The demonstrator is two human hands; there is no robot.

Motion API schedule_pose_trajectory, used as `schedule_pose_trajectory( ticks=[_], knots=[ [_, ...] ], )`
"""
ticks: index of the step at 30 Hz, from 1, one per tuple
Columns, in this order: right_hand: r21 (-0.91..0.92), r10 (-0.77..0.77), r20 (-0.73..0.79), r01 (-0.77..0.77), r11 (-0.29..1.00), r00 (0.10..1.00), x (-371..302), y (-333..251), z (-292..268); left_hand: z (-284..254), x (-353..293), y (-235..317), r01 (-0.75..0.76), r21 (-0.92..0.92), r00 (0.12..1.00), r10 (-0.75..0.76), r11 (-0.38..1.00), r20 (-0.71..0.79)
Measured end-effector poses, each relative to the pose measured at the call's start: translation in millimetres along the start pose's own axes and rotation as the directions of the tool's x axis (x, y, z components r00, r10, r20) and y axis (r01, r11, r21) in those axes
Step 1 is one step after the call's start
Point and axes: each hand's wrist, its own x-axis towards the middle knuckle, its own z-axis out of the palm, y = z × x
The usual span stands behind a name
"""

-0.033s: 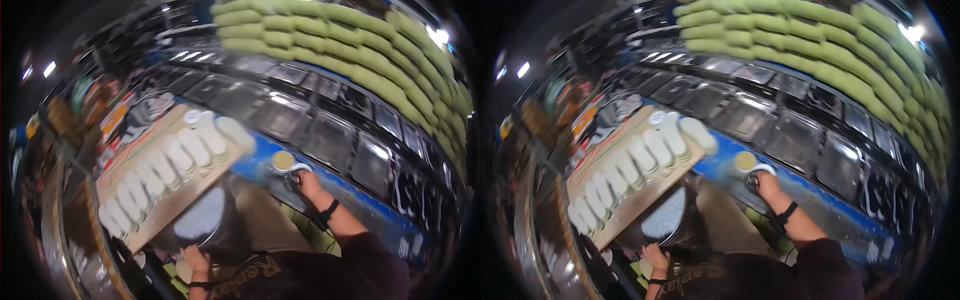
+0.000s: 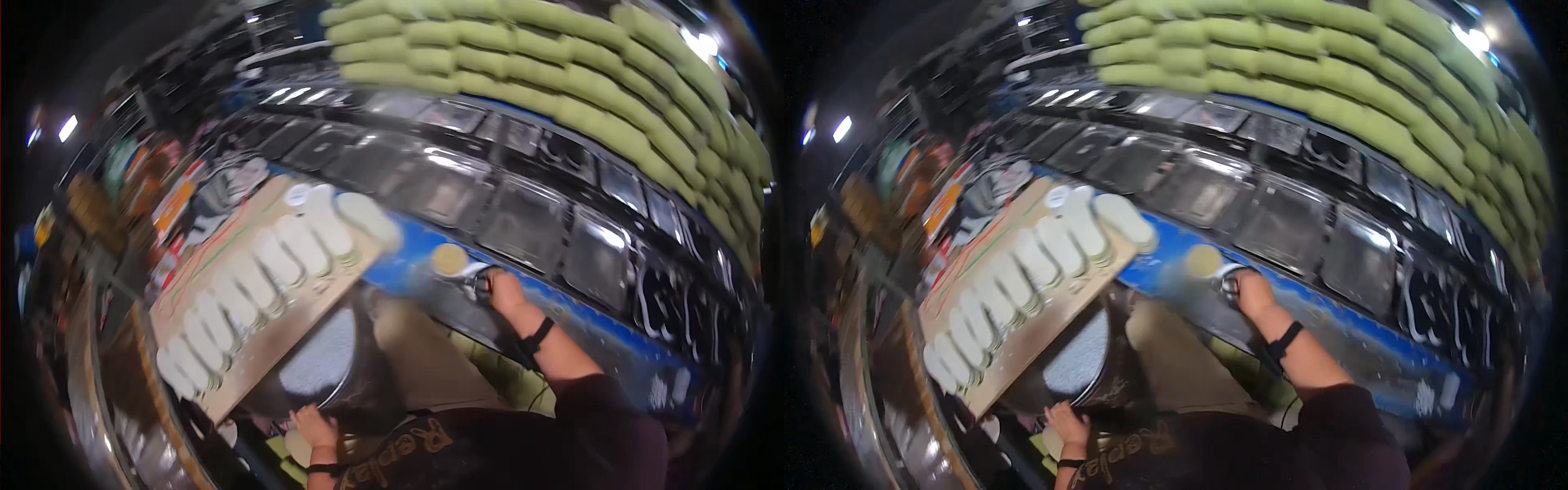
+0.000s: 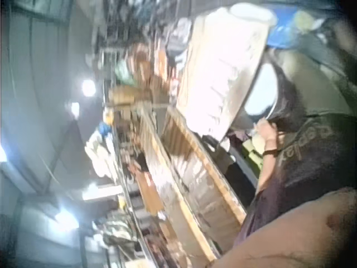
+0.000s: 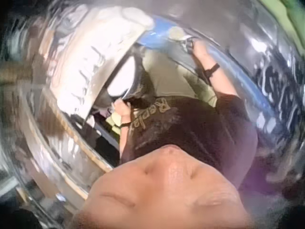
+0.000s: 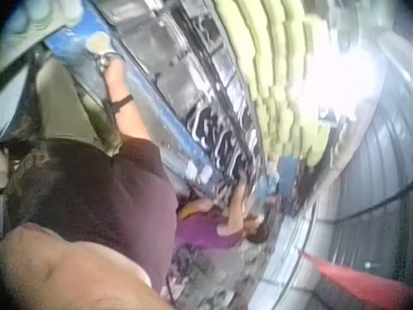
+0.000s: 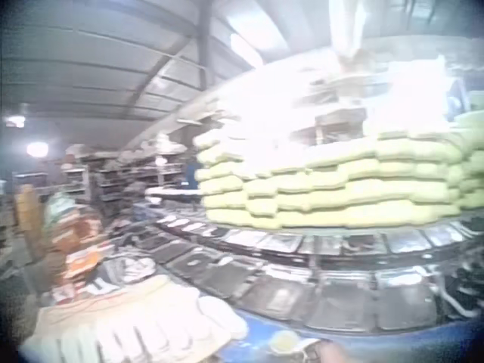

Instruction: Inserting insoles into shoes and trimming excess material on a production line.

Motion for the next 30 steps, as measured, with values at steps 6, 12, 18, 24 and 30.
schedule_pose_trajectory(
  ticks=[6,12,18,24,30],
  knots=[
    [-0.437,0.38,-0.102,-0.385,0.813,0.919,-35.3,138.1,-126.3,13.3,0.5,-10.6,-0.039,0.059,0.999,0.038,0.998,0.017],
    [-0.475,0.66,-0.37,-0.744,0.47,0.654,-133.4,264.4,-250.2,10.4,-4.5,-18.1,-0.018,0.052,0.996,0.013,0.999,0.087],
    [-0.503,0.759,-0.34,-0.789,0.353,0.556,-275.8,352.9,-317.7,30.2,5.0,-16.4,0.035,0.112,0.991,-0.049,0.993,0.122],
    [-0.369,0.824,-0.41,-0.897,0.242,0.391,-278.5,381.5,-308.0,11.5,12.6,-11.5,0.01,0.085,0.985,-0.025,0.996,0.173],
    [-0.395,0.72,-0.334,-0.784,0.48,0.609,-153.9,299.4,-269.9,4.4,1.3,-14.2,-0.071,0.114,0.996,0.065,0.991,0.061]
  ],
)
